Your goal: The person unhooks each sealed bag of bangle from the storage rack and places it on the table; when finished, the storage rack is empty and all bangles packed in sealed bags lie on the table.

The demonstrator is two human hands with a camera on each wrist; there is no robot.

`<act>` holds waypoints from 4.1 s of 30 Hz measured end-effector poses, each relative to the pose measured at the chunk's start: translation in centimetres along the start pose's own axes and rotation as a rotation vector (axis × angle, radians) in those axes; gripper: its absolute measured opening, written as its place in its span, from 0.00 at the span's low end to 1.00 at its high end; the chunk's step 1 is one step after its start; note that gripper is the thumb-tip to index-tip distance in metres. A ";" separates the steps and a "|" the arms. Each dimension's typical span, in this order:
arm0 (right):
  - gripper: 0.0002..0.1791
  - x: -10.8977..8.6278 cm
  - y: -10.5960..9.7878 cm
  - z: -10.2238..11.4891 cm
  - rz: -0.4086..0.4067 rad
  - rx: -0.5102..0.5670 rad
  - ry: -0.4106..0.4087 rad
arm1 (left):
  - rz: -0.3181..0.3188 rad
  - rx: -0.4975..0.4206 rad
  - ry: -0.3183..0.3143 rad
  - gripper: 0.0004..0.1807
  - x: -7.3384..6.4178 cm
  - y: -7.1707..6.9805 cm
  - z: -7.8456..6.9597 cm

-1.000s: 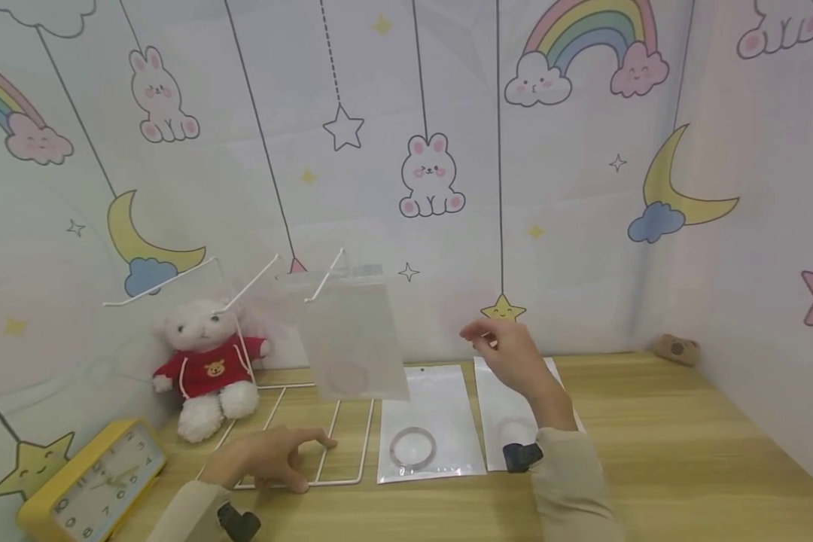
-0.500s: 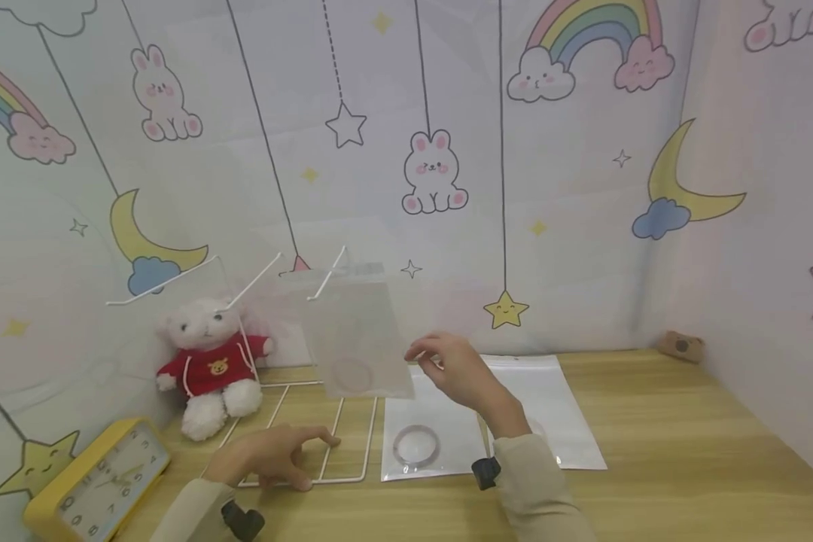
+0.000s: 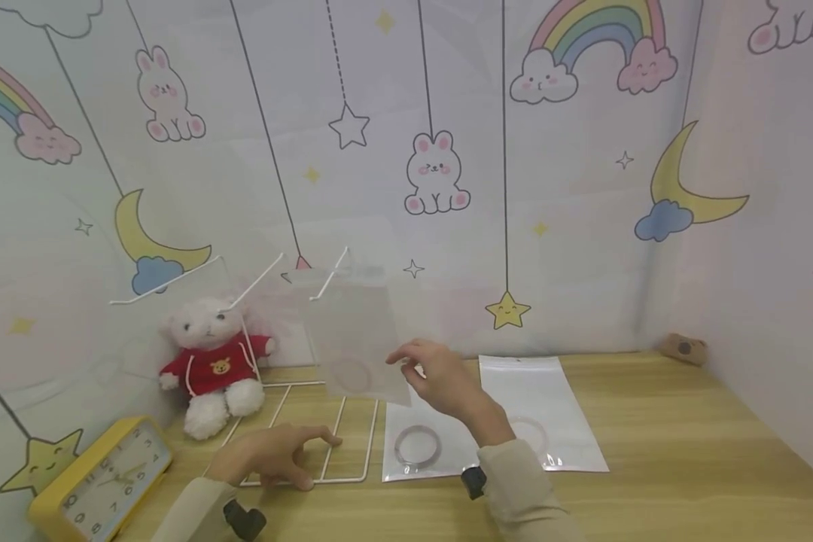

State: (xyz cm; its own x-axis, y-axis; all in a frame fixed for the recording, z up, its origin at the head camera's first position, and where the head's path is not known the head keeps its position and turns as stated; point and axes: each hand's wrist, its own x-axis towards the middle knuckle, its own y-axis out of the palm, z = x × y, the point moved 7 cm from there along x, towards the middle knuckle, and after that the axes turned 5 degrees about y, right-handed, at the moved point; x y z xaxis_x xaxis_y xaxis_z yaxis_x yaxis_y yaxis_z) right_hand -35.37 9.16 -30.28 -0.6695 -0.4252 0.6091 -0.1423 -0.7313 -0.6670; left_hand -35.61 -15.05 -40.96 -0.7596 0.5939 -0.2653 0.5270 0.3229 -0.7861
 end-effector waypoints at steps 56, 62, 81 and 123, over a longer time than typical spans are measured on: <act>0.12 -1.5 -10.4 5.9 -0.158 -0.002 -0.099 | 0.007 -0.001 0.013 0.31 0.0 0.1 0.2; 0.13 -1.9 -11.0 6.6 -0.140 0.021 -0.123 | 0.008 -0.010 0.017 0.31 0.0 0.0 0.1; 0.20 -3.9 -14.8 6.9 -0.292 0.039 -0.118 | 0.011 -0.021 0.015 0.31 -0.4 0.0 -0.4; 0.15 -13.1 -26.0 -4.9 -0.374 -0.471 0.224 | -0.009 0.001 0.042 0.32 0.0 -0.1 0.2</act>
State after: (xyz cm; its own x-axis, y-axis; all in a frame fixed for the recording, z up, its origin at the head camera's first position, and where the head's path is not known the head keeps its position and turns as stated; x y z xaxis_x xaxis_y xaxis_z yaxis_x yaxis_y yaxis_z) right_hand -26.51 36.38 -22.99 -0.6413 -0.0275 0.7668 -0.6669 -0.4741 -0.5748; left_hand -35.75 -15.25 -40.99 -0.7479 0.6210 -0.2346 0.5198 0.3280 -0.7888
